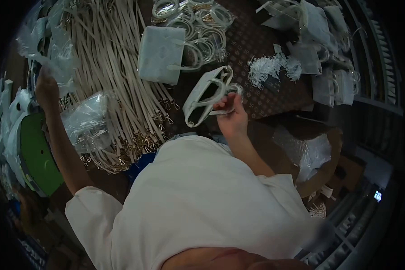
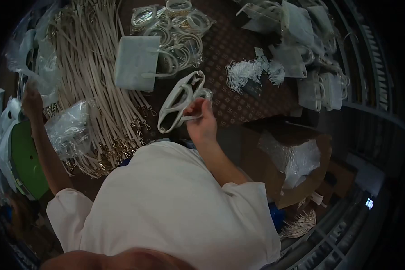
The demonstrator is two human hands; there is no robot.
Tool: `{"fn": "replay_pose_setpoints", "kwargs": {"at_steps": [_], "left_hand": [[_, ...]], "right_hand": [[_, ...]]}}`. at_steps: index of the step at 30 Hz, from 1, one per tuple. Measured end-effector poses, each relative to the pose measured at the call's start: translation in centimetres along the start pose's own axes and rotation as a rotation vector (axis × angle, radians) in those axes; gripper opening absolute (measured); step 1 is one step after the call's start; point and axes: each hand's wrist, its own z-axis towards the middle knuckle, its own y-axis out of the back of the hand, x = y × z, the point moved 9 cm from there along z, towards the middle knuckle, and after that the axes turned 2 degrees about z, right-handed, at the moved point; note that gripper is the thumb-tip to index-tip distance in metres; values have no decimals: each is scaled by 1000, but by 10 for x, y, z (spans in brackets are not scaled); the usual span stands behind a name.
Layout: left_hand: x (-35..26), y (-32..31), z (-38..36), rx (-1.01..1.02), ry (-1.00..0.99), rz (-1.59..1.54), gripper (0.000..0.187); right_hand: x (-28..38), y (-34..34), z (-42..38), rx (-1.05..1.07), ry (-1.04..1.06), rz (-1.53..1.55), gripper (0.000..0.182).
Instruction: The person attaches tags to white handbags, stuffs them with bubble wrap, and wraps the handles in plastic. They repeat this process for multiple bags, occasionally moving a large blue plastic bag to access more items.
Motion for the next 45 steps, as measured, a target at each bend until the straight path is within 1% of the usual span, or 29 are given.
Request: {"fn": "replay_pose_setpoints", "kwargs": {"at_steps": [2,3,4,6,7,8,9,10,11,13,15,16,17,18,19,20,21,22,24,26,28,30,33,35,36,38,40,44,45], "left_hand": [[-119,42,-38,-65,-439,-126,40],[-153,29,-54,87,-469,-72,41],[-177,8,-75,239,-495,-16,42],[-197,-47,-118,619,-475,99,41],[-209,-48,-135,617,-474,99,41],[-228,-31,-153,442,-577,206,40],[-254,-5,-163,383,-581,62,38],[-280,22,-173,325,-594,-79,36],[-310,53,-175,381,-501,-465,35],[-338,52,-219,877,-209,-863,35],[-371,53,-253,874,-216,-818,32],[-380,46,-269,864,-215,-774,30],[-386,34,-280,860,-205,-767,30],[-379,30,-275,614,-177,-650,28],[-371,33,-270,368,-148,-526,26],[-367,27,-272,322,-115,-527,27],[-369,27,-270,315,-106,-512,27],[-369,20,-272,410,-32,-585,29],[-369,9,-276,494,70,-644,31],[-373,8,-274,410,-35,-615,33],[-365,4,-275,440,6,-637,33],[-362,5,-272,437,65,-666,35],[-369,-2,-276,540,-16,-623,50],[-379,7,-271,494,-125,-664,69],[-379,10,-268,487,-113,-666,69],[-386,7,-267,630,-155,-631,79],[-385,6,-266,640,-154,-635,79],[-385,-2,-267,682,-204,-632,81],[-384,-3,-266,672,-213,-639,81]], "right_hand": [[16,23,-7,-103,54,-290,24],[26,26,-9,-31,78,-485,26],[37,34,-10,-28,74,-485,26],[33,67,-17,-144,-320,-690,30],[42,68,-18,-142,-320,-691,30],[37,70,-25,-121,-482,-672,29],[33,72,-32,-101,-643,-649,27],[39,76,-27,-103,-640,-647,27],[37,79,-22,-26,-704,-738,29],[41,81,-13,49,-767,-820,32],[47,70,-4,306,-792,-1072,30],[59,72,5,310,-799,-1070,30],[75,60,18,606,-655,-1324,29],[90,48,30,915,-477,-1556,29],[118,56,69,721,-393,-1601,27],[149,66,111,527,-310,-1631,26],[194,53,153,477,136,-1779,25],[237,26,171,266,414,-1955,25],[292,14,225,90,802,-2049,30],[315,8,252,-150,793,-2200,32],[313,39,289,-252,554,-2395,36],[315,51,296,-347,532,-2296,37],[307,44,289,-252,579,-2445,35],[304,15,263,-185,990,-2620,30],[301,7,257,-169,1000,-2625,30],[306,-15,243,79,947,-2008,23],[267,-63,189,396,816,-1625,17],[132,-122,45,1129,547,-1588,18],[105,-116,29,1262,623,-1664,19]]}}
